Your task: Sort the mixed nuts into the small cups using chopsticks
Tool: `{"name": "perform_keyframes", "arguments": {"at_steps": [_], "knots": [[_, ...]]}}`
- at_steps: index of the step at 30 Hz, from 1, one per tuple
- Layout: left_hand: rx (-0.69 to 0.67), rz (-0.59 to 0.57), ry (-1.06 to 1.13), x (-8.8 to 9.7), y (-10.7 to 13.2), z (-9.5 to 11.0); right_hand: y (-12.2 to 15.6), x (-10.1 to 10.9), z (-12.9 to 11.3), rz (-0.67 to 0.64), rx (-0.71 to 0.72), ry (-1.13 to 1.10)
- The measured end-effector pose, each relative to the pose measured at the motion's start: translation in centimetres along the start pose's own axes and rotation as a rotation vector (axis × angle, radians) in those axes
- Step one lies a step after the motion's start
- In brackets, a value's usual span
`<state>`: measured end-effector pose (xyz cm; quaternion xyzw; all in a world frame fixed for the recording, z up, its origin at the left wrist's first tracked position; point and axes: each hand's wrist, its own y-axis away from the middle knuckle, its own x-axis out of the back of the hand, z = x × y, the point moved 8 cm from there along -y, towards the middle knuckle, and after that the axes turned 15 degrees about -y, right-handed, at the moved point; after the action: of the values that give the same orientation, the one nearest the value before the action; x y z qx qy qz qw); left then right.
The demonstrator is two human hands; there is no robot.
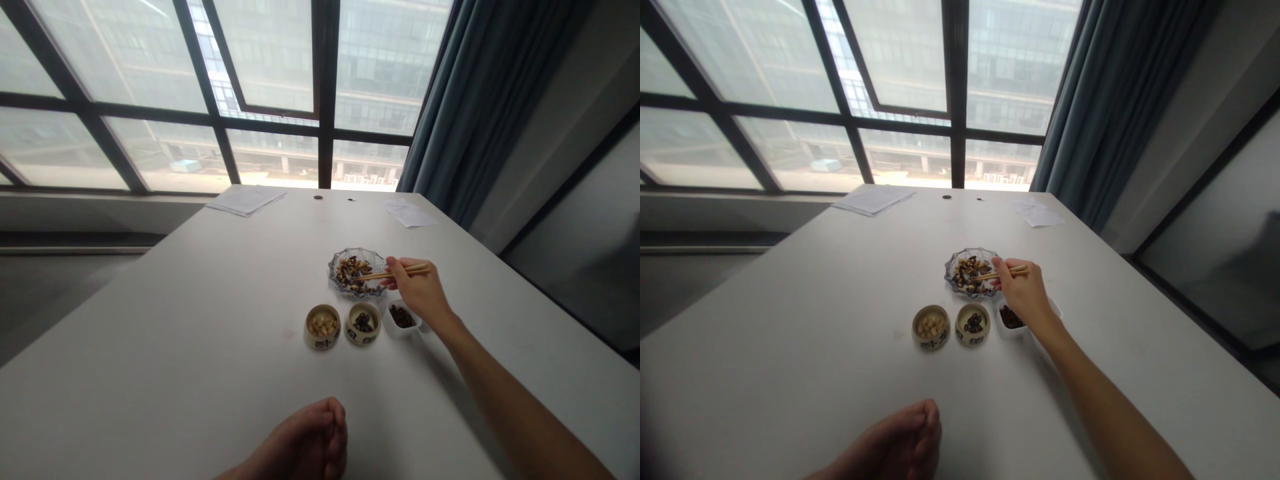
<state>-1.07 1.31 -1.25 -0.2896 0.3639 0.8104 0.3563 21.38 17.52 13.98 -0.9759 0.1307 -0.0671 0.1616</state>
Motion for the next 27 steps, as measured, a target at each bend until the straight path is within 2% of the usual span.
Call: {"name": "perform_keyframes", "arguments": {"at_steps": [9,27], "knots": [[0.01,0.0,0.012,-0.1,0.2,0.0,-0.1,-0.2,0.6,0.026,-0.019,-0.117],[-0.001,-0.016,0.024,0.0,0.0,0.0,0.1,-1.1,1.7,-0.03,-0.009,-0.12]]}}
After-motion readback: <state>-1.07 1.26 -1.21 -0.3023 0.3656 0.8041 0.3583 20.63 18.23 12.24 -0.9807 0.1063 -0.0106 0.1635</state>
